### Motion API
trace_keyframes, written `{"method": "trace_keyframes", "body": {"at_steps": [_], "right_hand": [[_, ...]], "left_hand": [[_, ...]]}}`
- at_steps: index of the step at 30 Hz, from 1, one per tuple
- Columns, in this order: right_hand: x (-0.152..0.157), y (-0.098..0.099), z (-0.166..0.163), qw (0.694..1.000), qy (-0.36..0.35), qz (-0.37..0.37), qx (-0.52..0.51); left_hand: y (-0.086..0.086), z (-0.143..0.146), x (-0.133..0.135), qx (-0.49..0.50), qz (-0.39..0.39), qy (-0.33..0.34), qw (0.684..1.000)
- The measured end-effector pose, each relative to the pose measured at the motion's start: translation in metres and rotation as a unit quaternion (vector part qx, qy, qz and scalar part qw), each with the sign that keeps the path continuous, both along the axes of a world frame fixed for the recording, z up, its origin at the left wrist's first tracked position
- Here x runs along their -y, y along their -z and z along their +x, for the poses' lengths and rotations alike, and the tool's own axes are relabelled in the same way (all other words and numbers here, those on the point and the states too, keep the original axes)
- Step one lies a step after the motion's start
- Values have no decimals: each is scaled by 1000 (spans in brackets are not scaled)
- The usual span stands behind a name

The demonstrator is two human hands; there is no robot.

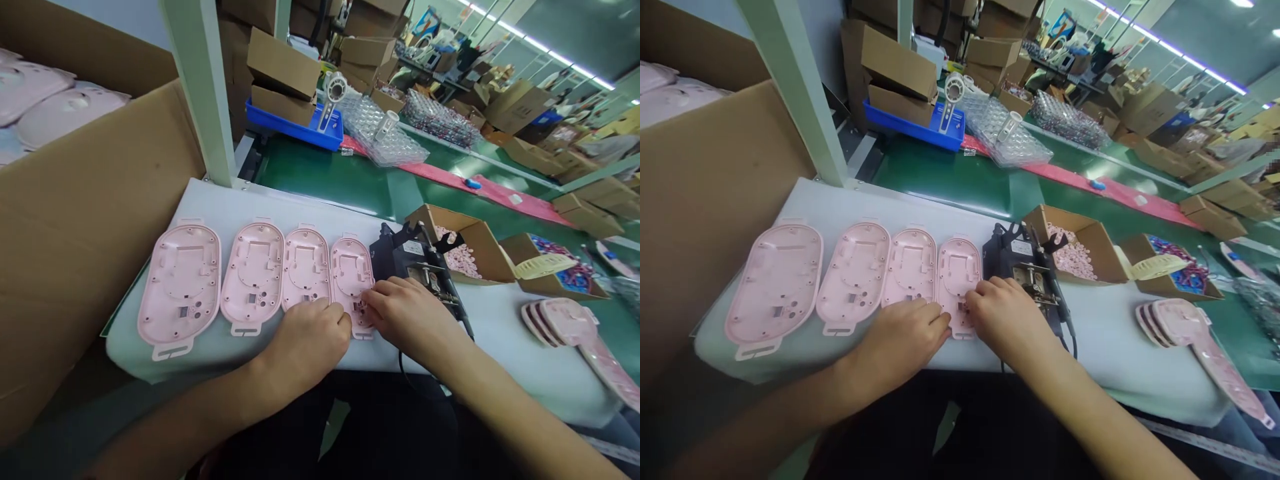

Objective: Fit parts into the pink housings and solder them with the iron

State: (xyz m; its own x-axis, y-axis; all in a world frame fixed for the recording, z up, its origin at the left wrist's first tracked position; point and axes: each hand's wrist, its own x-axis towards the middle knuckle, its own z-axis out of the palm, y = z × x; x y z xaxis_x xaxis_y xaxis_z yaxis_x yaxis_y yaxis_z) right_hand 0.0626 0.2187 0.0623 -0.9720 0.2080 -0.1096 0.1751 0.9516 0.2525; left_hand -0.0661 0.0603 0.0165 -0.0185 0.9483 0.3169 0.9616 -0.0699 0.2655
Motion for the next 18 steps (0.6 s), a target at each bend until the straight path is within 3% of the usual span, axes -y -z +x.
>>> {"method": "trace_keyframes", "body": {"at_steps": [7, 11, 18], "right_hand": [[2, -3, -10, 996, 8, -25, 86], [-10, -9, -7, 993, 5, -96, 71], [-19, -8, -2, 993, -20, -94, 71]], "left_hand": [[3, 0, 1, -16, 10, 2, 1000], [2, -2, 1, -26, 21, 2, 999], [2, -3, 0, -24, 27, 5, 999]]}}
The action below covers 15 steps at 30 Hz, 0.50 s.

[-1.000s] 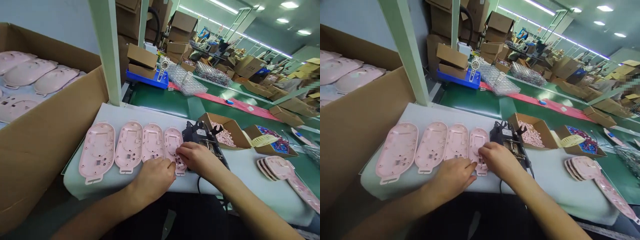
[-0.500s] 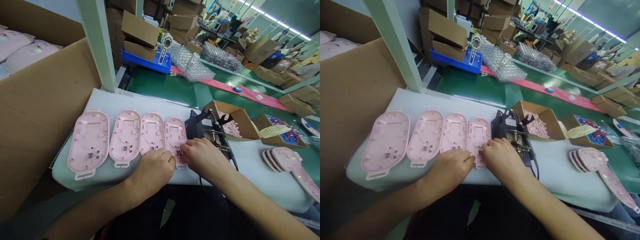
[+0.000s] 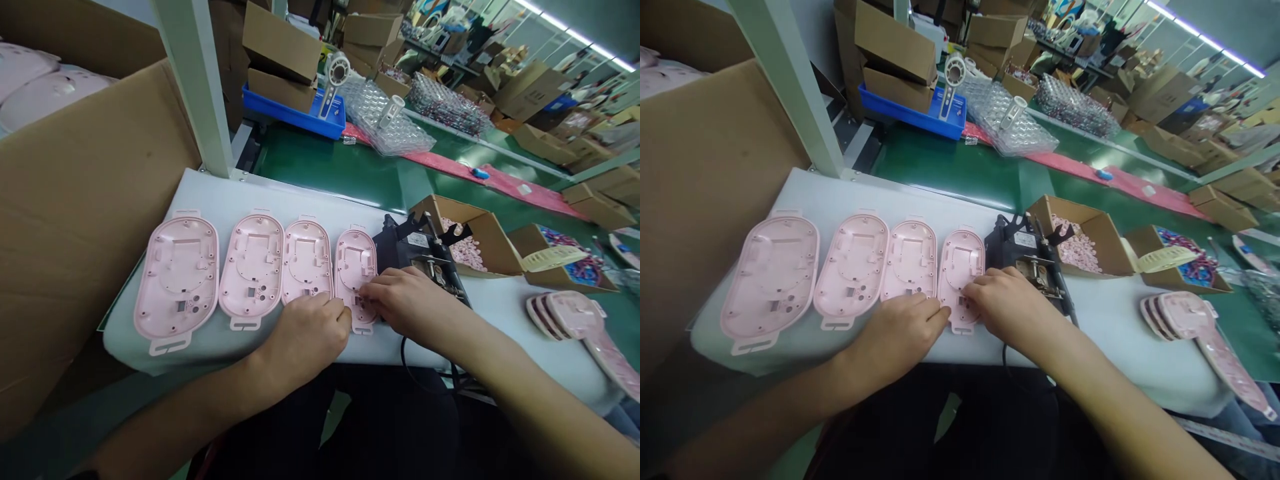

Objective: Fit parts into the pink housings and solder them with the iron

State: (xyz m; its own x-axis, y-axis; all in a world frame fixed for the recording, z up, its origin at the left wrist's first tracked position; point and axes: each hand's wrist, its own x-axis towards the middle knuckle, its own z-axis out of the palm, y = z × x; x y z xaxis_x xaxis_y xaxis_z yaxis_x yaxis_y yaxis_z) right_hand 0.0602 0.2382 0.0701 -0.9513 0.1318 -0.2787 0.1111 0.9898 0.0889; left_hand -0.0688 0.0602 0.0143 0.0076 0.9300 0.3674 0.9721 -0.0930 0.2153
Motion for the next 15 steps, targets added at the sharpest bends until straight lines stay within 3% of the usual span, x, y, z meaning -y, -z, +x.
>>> {"method": "trace_keyframes", "body": {"at_steps": [5, 11, 15], "right_hand": [[-1, 3, -3, 1000, 20, -23, -2], [1, -9, -11, 997, 48, -47, 30], [5, -9, -12, 997, 65, -14, 37]], "left_hand": [[2, 0, 1, 4, 5, 7, 1000], [1, -1, 1, 6, 20, 1, 1000], [1, -1, 1, 9, 18, 5, 1000]]}}
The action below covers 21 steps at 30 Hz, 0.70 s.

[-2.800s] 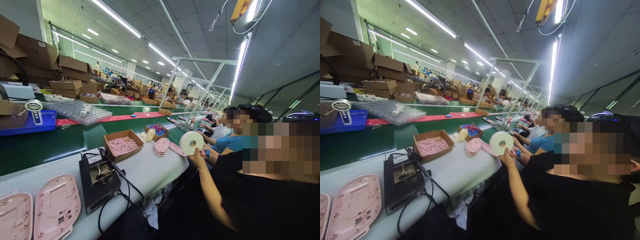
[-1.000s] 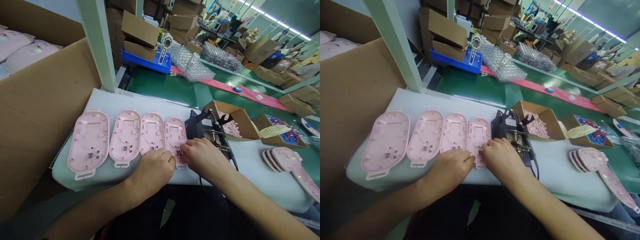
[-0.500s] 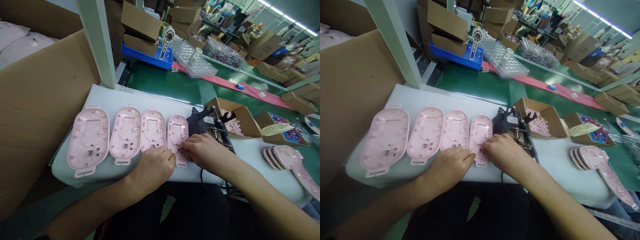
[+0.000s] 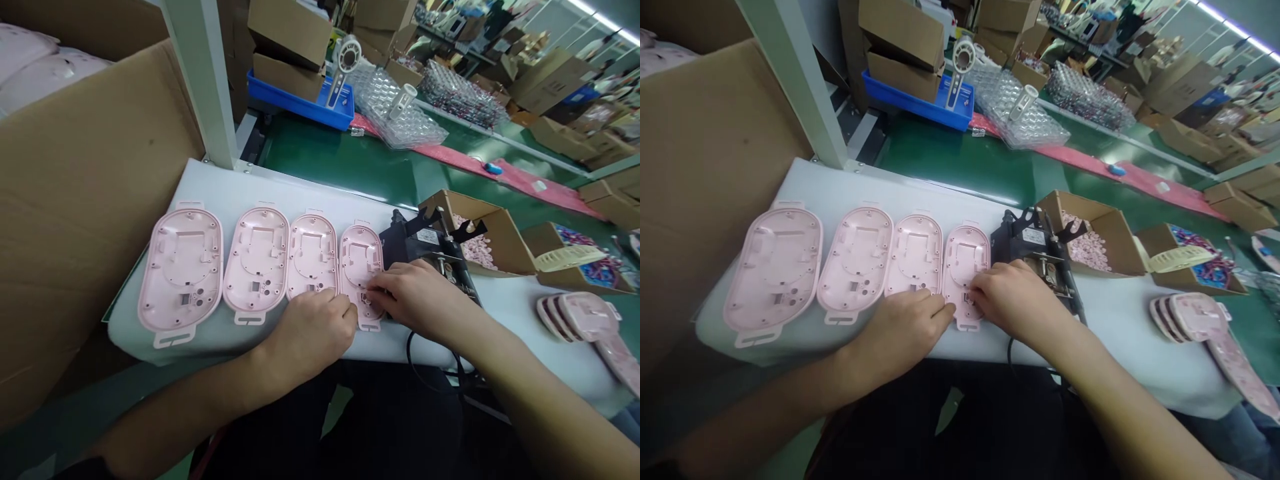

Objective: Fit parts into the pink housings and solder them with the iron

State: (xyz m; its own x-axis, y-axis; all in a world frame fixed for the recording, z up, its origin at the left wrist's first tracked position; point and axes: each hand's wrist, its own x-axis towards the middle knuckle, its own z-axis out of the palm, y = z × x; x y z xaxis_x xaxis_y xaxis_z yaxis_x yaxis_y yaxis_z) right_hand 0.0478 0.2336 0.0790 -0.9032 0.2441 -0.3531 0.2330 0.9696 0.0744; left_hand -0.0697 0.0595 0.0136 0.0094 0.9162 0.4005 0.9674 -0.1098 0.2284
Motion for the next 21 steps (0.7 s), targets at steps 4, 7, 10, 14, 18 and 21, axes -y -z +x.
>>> {"method": "trace_keyframes", "body": {"at_steps": [4, 7, 10, 14, 18, 21], "right_hand": [[1, 5, 5, 1000, -19, 21, -5], [1, 6, 9, 999, -23, 19, -11], [2, 5, 11, 1000, -21, 15, -8], [3, 3, 11, 999, -29, 21, -9], [3, 4, 12, 998, -45, 31, -19], [2, 4, 14, 998, -44, 33, -28]], "left_hand": [[-1, -1, 1, -1, -14, -2, 1000], [-4, -1, 1, -7, -22, -3, 1000], [-10, 1, 0, -20, -43, -2, 999], [-21, 8, -2, -30, -70, 3, 997], [-32, 14, -4, -40, -117, 11, 992], [-38, 16, -6, -56, -139, 6, 989]]}}
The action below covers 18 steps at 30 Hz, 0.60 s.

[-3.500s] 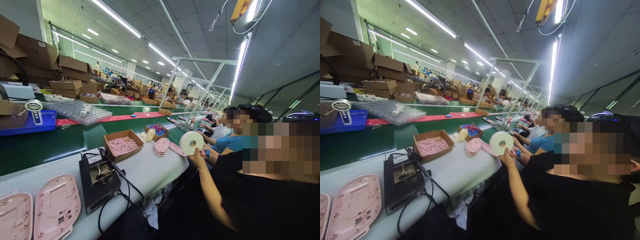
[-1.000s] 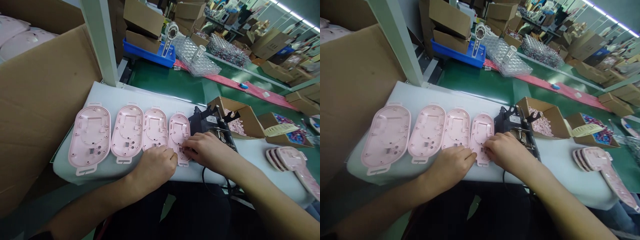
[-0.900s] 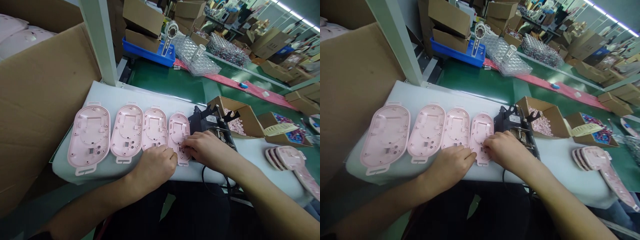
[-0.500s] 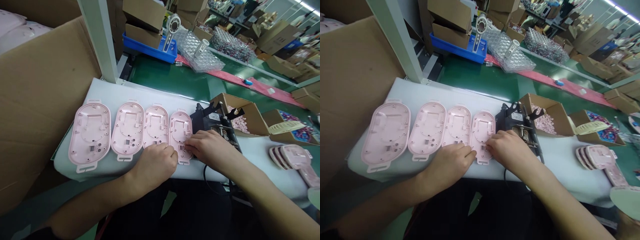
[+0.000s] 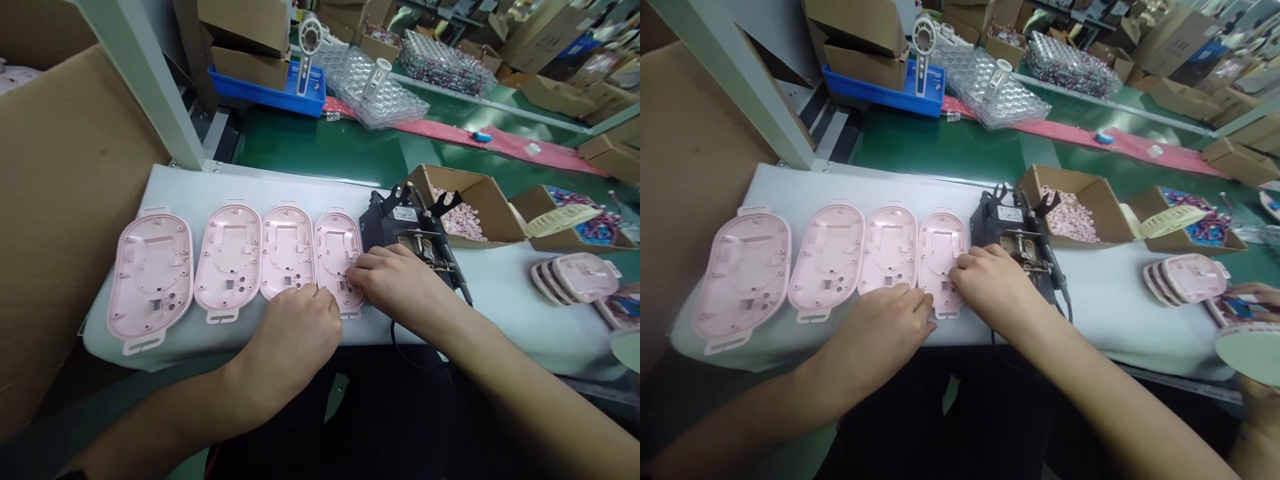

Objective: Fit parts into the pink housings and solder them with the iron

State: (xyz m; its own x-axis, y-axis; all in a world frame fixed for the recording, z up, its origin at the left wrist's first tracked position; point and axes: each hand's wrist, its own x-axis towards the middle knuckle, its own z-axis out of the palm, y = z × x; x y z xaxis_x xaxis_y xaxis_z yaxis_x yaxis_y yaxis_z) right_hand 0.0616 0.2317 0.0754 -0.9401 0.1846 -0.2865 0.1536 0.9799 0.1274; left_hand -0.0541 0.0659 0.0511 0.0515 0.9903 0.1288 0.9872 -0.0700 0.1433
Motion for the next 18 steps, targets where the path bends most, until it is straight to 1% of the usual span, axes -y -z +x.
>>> {"method": "trace_keyframes", "body": {"at_steps": [5, 10, 15, 18], "right_hand": [[-3, 0, 2, 1000, 0, -11, -4], [-6, 4, 6, 999, -20, -7, -29], [-6, 8, 13, 997, -50, 7, -64], [-6, 8, 14, 996, -46, 5, -72]], "left_hand": [[-4, 1, -5, -18, -15, -5, 1000], [-5, 0, -8, -28, 1, -11, 1000], [-8, 1, -7, -31, 8, -5, 999], [-9, 7, -11, -7, -1, 11, 1000]]}}
